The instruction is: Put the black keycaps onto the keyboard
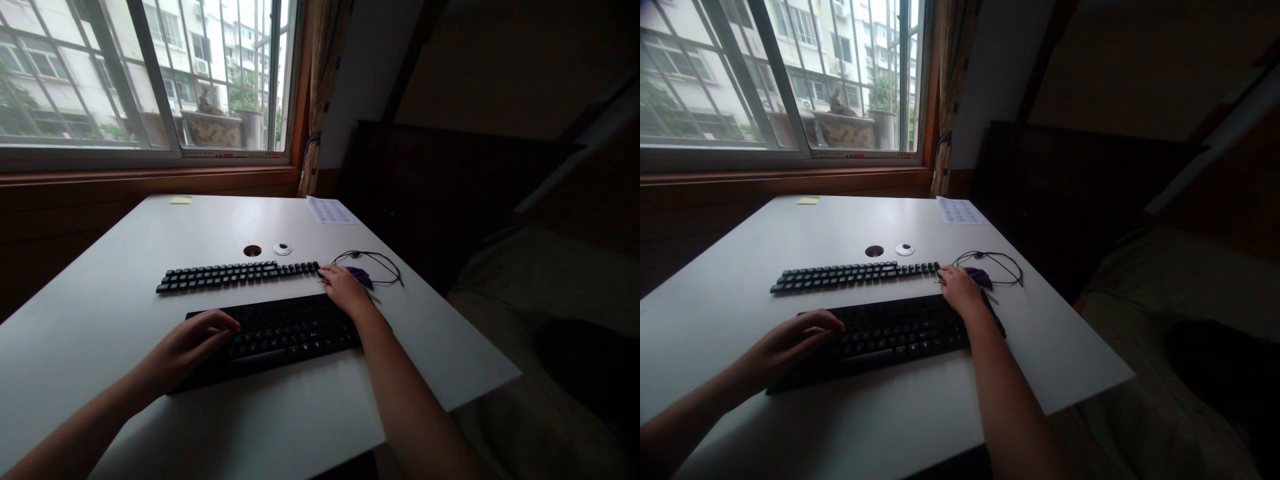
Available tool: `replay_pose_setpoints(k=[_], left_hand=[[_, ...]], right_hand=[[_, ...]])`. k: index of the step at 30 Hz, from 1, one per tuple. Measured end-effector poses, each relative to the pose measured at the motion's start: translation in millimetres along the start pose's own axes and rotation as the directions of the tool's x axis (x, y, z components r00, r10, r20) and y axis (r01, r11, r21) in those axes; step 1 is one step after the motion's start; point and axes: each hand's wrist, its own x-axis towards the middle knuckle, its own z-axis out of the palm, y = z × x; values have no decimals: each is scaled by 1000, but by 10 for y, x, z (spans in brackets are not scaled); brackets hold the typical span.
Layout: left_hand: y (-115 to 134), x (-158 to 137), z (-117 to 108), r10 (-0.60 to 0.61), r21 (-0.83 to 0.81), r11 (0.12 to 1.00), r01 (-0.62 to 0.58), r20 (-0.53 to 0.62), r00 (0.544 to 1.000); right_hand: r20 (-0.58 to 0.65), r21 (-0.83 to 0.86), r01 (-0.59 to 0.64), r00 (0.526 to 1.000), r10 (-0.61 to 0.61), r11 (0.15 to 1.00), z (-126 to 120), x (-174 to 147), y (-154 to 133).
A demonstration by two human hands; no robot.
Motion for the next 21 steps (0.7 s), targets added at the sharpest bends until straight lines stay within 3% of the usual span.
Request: replay_pose_setpoints(k=[7, 12, 17, 21], left_hand=[[17, 3, 6, -10, -6, 1000, 10, -5, 1000], [26, 0, 8, 0, -9, 1000, 0, -1, 1000], [14, -1, 6, 8, 2, 1000, -8, -4, 1000], [13, -6, -13, 15, -3, 1000, -15, -17, 1000]], right_hand=[[-30, 26, 13, 999, -13, 1000, -1, 10, 19], [-164, 72, 47, 986, -35, 996, -57, 28, 66], [-395, 127, 81, 918, -25, 989, -136, 28, 102], [-505, 160, 88, 863, 5, 983, -198, 18, 90]])
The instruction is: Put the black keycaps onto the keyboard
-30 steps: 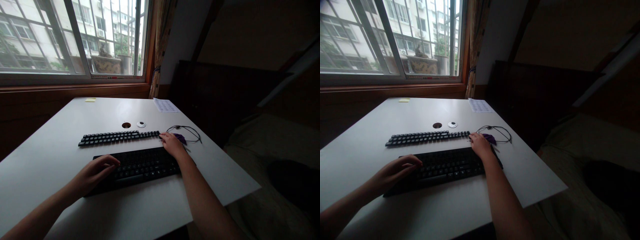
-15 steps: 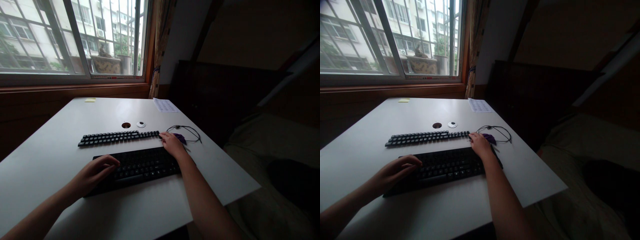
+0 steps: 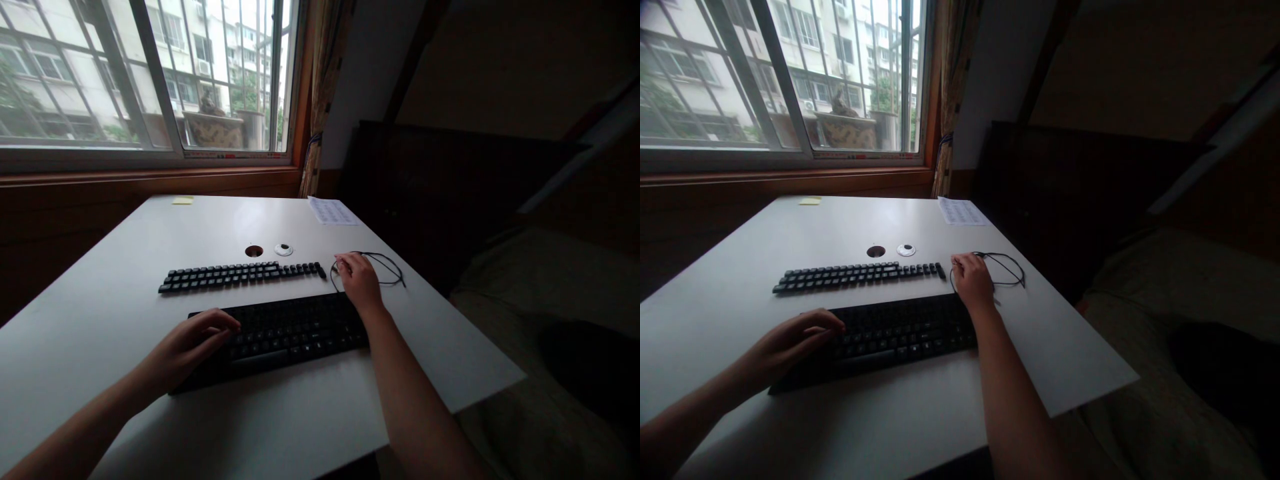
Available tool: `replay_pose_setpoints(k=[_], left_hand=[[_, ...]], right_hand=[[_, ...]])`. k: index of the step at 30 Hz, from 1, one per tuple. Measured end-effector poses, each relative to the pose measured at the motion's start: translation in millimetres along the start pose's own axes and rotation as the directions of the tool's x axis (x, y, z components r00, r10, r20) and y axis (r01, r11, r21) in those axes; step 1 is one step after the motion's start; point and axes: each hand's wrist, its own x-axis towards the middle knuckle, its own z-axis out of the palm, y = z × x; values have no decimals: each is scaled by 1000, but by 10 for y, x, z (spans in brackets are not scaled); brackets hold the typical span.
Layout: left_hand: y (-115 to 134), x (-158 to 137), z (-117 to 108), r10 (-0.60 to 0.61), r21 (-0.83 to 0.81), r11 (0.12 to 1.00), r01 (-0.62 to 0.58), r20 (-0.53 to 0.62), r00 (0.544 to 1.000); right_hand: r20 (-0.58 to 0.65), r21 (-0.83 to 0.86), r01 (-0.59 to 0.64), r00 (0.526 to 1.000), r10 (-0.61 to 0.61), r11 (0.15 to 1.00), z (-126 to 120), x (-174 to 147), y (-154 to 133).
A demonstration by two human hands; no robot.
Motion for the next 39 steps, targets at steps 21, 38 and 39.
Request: replay_pose_setpoints(k=[21, 38, 39], left_hand=[[-642, 57, -823, -198, 295, 919, 260, -225, 954], [-742, -66, -686, -107, 372, 917, 147, -125, 986], [-752, -61, -683, -101, 377, 916, 141, -124, 987]], right_hand=[[-80, 24, -225, 971, 226, 974, -77, -16, -220], [402, 603, -490, 868, 291, 629, 75, -84, -793], [427, 619, -500, 861, 275, 605, 70, -80, -856]])
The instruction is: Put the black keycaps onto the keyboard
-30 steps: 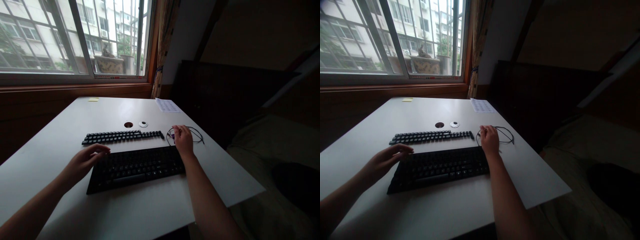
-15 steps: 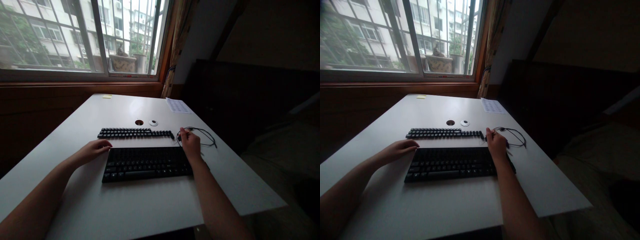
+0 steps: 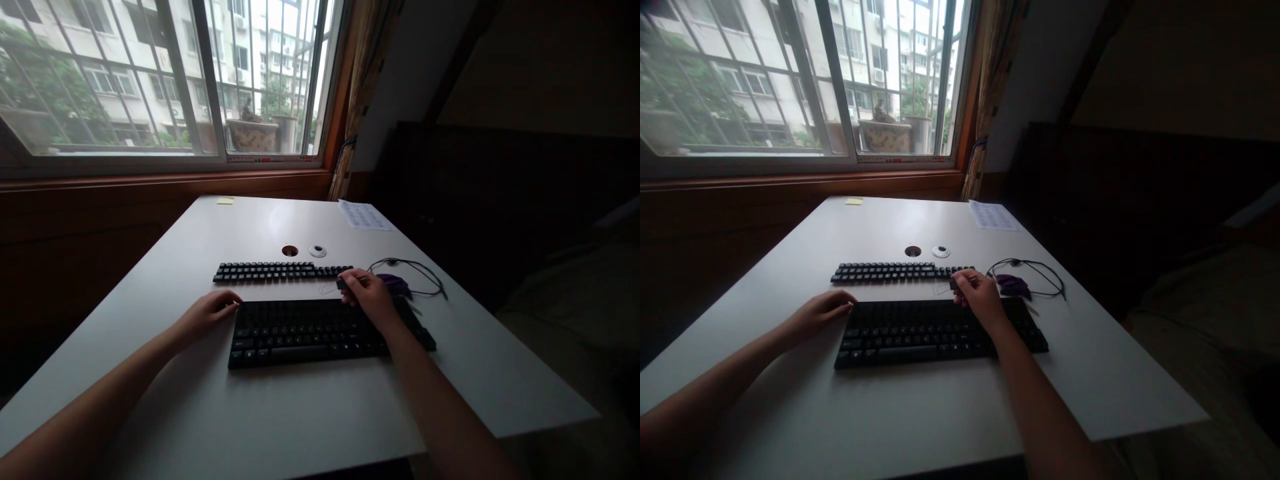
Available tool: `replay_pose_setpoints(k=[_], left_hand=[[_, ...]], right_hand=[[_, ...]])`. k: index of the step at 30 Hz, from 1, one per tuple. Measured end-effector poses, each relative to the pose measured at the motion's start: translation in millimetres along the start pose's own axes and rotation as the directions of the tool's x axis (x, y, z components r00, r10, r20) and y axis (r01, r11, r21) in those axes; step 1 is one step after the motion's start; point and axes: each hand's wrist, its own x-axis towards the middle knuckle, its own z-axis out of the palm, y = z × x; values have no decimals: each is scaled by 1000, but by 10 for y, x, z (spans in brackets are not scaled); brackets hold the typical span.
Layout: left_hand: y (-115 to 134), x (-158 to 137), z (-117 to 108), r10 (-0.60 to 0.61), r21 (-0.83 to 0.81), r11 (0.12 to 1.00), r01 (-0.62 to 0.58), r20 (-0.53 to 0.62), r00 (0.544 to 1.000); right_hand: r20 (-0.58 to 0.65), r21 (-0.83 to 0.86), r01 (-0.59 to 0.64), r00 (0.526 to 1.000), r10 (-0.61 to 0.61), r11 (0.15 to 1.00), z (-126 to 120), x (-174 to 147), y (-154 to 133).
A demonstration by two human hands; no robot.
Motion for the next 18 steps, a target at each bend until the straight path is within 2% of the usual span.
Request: replay_pose_setpoints(k=[5, 7, 9, 10, 13, 15, 18], left_hand=[[-28, 69, -35, 49, -25, 998, -49, 9, 999], [-54, 69, -94, 38, -47, 998, -39, -30, 999], [-111, 45, -171, -32, -98, 995, 20, -120, 992], [-152, 26, -212, -89, -136, 989, 64, -183, 979], [-304, -28, -321, -255, -288, 946, 147, -383, 888], [-387, -45, -364, -340, -403, 901, 161, -424, 839], [-421, -46, -379, -385, -445, 876, 185, -416, 824]], right_hand=[[165, 48, -32, 986, 23, 998, 285, -73, -263], [197, 53, -33, 980, 22, 998, 430, -69, -357], [214, 89, -39, 977, 19, 995, 588, -40, -438], [227, 112, -44, 974, 17, 993, 670, -19, -474], [213, 154, -46, 977, 12, 987, 927, 35, -561], [209, 155, -21, 978, -12, 988, 1099, 40, -598], [260, 111, 54, 962, -82, 992, 1334, -15, -612]])
